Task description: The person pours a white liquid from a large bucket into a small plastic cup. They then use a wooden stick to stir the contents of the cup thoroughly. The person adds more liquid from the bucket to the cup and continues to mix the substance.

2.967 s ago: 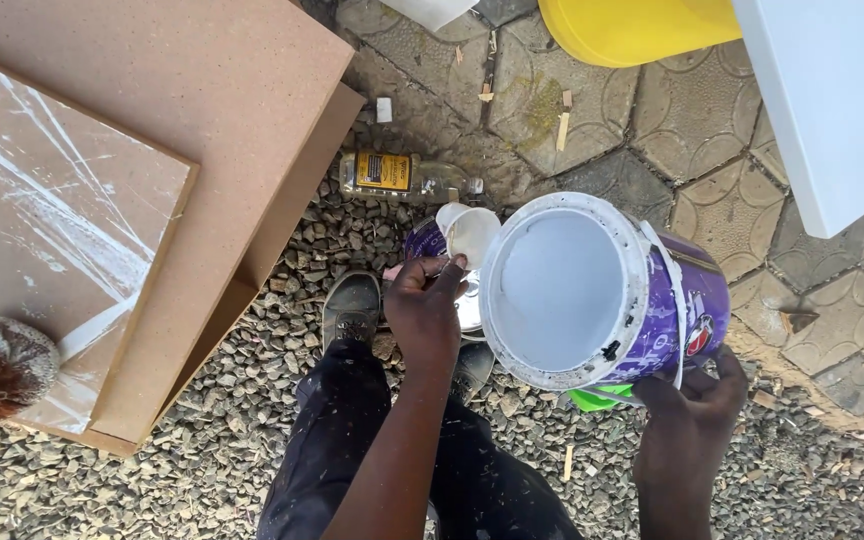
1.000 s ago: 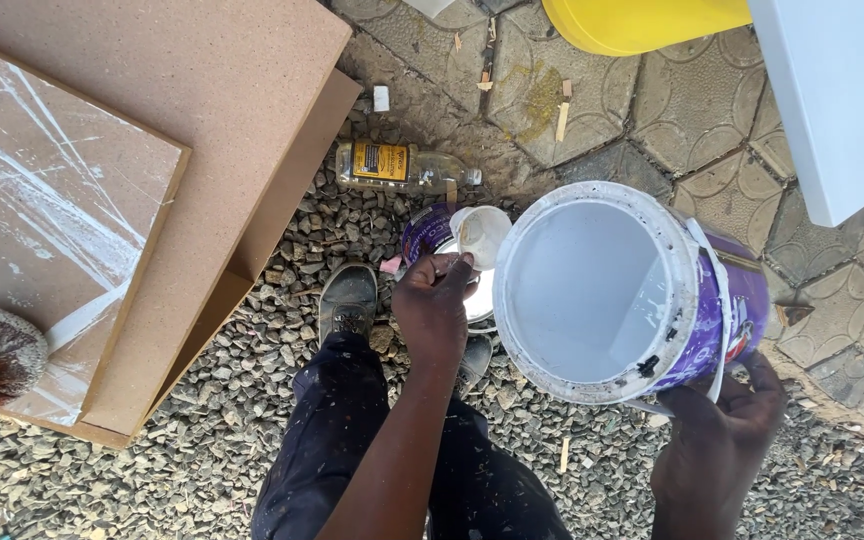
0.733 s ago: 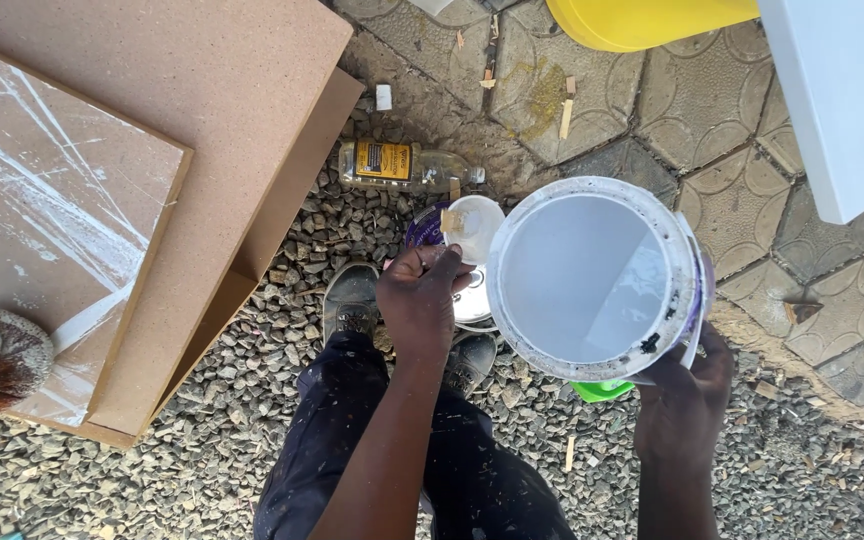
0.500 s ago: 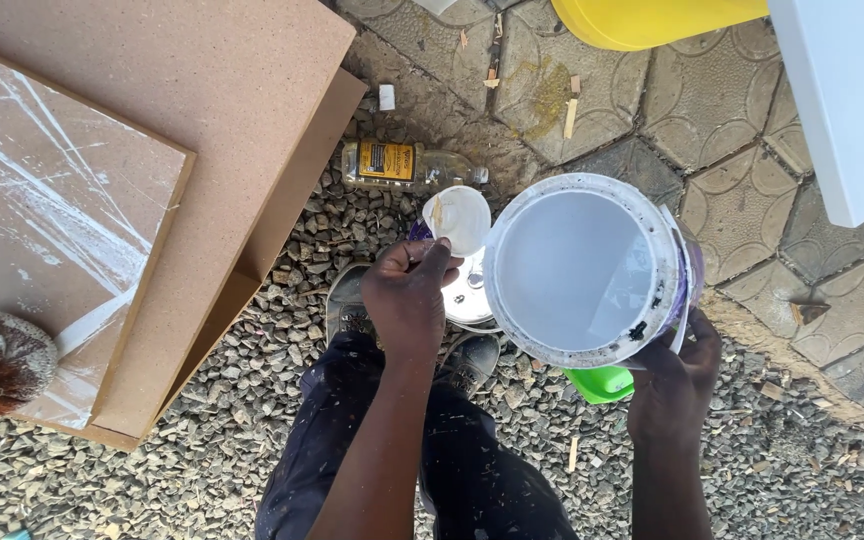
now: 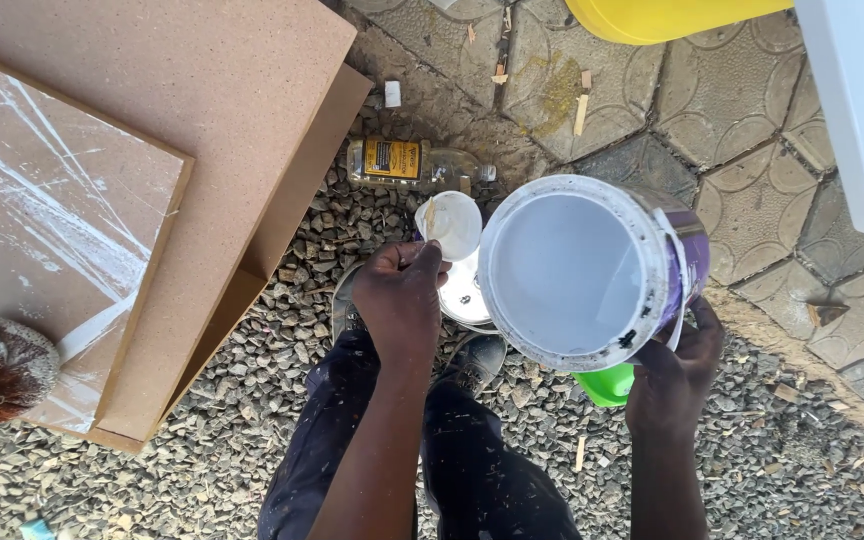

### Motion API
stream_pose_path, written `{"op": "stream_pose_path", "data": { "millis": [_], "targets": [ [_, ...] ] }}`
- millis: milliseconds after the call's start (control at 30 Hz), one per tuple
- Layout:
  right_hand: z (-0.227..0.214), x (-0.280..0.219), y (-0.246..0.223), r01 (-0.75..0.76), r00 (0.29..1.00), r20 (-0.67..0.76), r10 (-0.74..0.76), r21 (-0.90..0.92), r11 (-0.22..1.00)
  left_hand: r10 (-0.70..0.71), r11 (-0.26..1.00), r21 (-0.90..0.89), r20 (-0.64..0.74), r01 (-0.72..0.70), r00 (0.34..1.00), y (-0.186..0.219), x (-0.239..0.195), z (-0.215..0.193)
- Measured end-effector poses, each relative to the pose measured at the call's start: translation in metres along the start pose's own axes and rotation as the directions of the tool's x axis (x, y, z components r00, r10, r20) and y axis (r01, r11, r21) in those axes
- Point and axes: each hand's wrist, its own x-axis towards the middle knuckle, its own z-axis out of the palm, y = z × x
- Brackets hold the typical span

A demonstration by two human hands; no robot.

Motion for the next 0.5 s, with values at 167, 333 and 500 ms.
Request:
{"op": "stream_pose_path", "data": {
  "millis": [167,333,500],
  "targets": [
    [-0.005,0.006,0.010,0.129,0.982,0.155,-0.110,-0.116,0.985,0.033,0.997,-0.071,0.033,-0.030,0.999,-0.005,0.002,0.001],
    [-0.005,0.018,0.028,0.079,0.986,0.147,-0.073,-0.036,0.996,0.062,0.981,-0.190,0.048,-0.051,0.997,-0.008,0.006,0.000],
    [-0.015,0.065,0.073,-0.133,0.984,0.149,0.102,0.217,0.967,0.046,0.959,-0.283,0.057,-0.028,0.997,-0.012,0.011,0.007]
  ]
}}
